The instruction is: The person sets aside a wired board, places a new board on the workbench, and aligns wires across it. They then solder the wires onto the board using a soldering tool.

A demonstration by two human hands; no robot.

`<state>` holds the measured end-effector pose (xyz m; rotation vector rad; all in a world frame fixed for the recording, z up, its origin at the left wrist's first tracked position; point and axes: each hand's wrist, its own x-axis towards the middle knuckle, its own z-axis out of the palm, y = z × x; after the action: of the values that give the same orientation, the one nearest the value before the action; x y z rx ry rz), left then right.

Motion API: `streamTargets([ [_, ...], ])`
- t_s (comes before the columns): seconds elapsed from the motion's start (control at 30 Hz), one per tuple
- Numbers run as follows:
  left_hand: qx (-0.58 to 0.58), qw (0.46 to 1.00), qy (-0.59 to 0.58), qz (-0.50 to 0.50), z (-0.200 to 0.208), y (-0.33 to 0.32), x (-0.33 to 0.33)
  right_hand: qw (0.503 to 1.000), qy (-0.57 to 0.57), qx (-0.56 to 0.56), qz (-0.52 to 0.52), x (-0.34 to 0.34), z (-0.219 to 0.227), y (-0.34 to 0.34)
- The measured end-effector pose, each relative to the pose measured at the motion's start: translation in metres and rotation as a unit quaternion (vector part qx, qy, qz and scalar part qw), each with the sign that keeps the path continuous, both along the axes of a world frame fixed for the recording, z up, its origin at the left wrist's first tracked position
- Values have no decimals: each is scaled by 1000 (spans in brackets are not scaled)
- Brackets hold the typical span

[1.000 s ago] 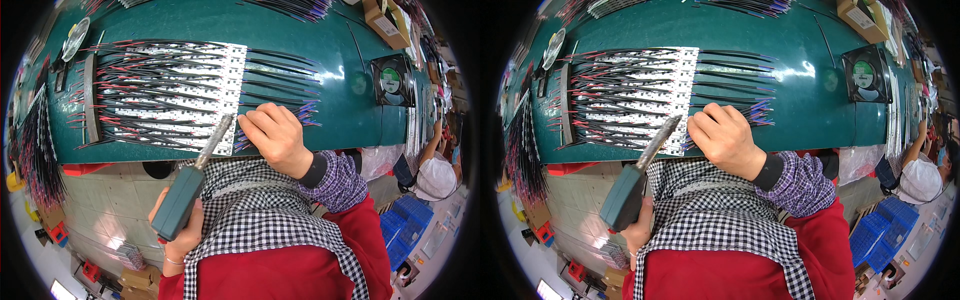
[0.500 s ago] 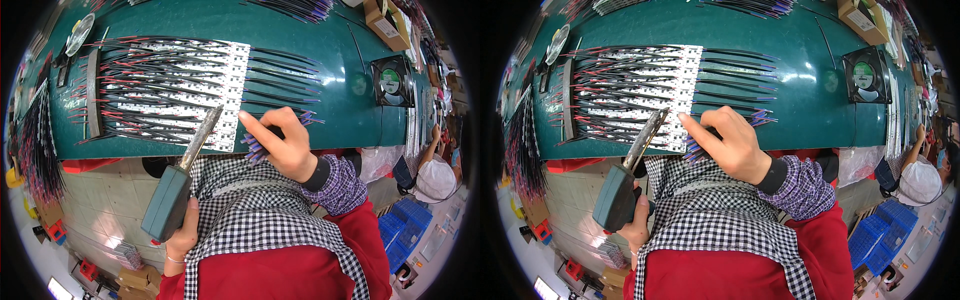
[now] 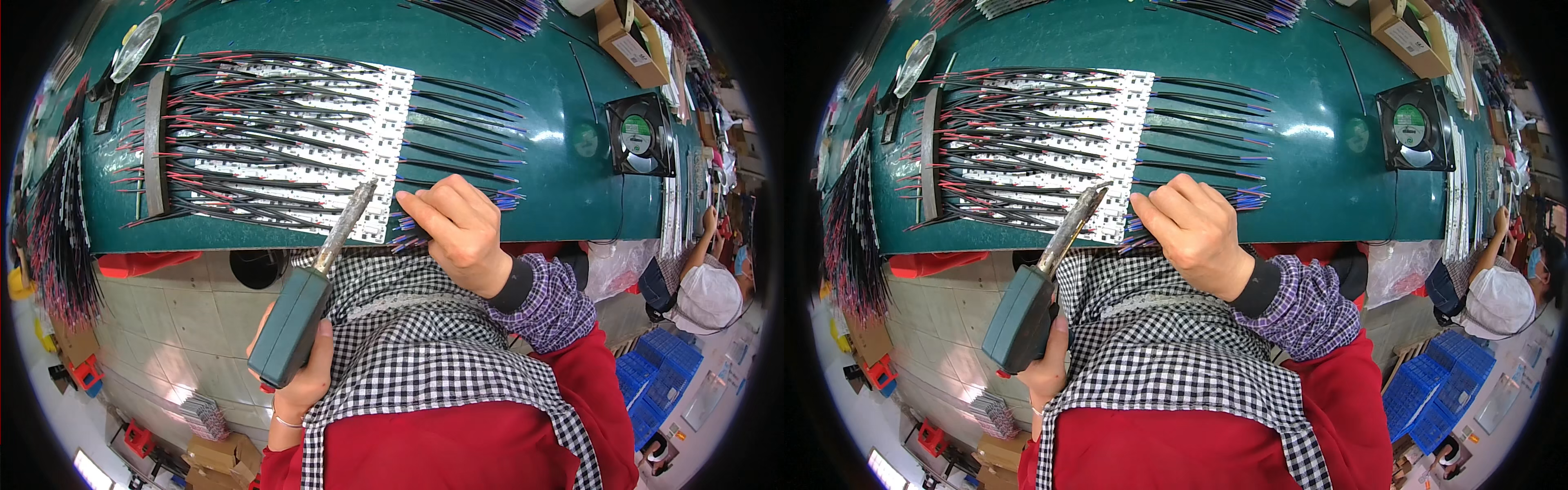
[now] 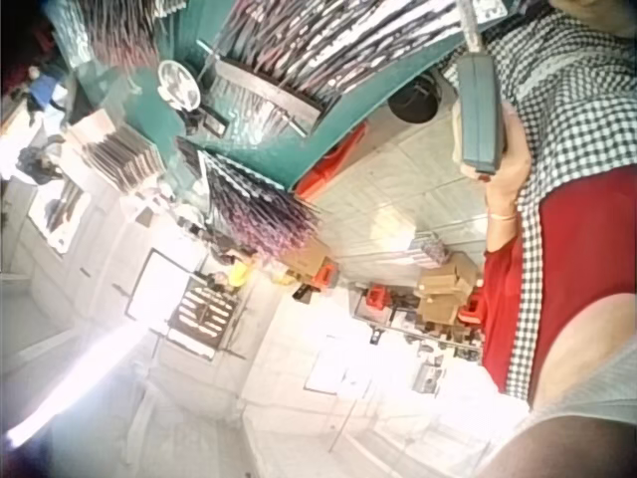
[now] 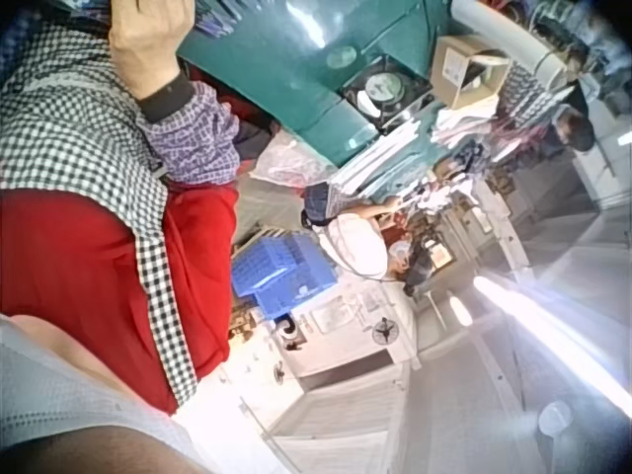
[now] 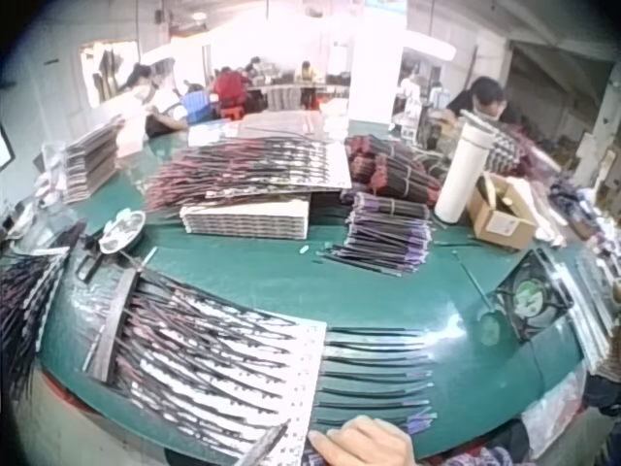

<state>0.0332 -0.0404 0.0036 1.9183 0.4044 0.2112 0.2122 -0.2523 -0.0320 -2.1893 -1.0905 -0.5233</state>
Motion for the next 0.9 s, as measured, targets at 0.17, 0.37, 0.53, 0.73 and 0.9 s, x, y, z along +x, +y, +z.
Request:
streamTargets([
  [0.17,73,996,-46,-6,7,-5,14,1000,-2,-25,-8,-1,1,5],
  [0.37,110,993,-36,-39,11,-5,18,999,-18,-29,-12,-1,3,11],
  [0.53,117,992,-29,-49,9,-5,18,999,-17,-44,-14,-2,5,11],
  [0.73,126,990,-28,-56,10,-5,18,999,-12,-50,-16,-3,8,11],
  [0.9,121,990,-48,-51,7,-4,15,998,-14,-53,-16,-4,8,12],
])
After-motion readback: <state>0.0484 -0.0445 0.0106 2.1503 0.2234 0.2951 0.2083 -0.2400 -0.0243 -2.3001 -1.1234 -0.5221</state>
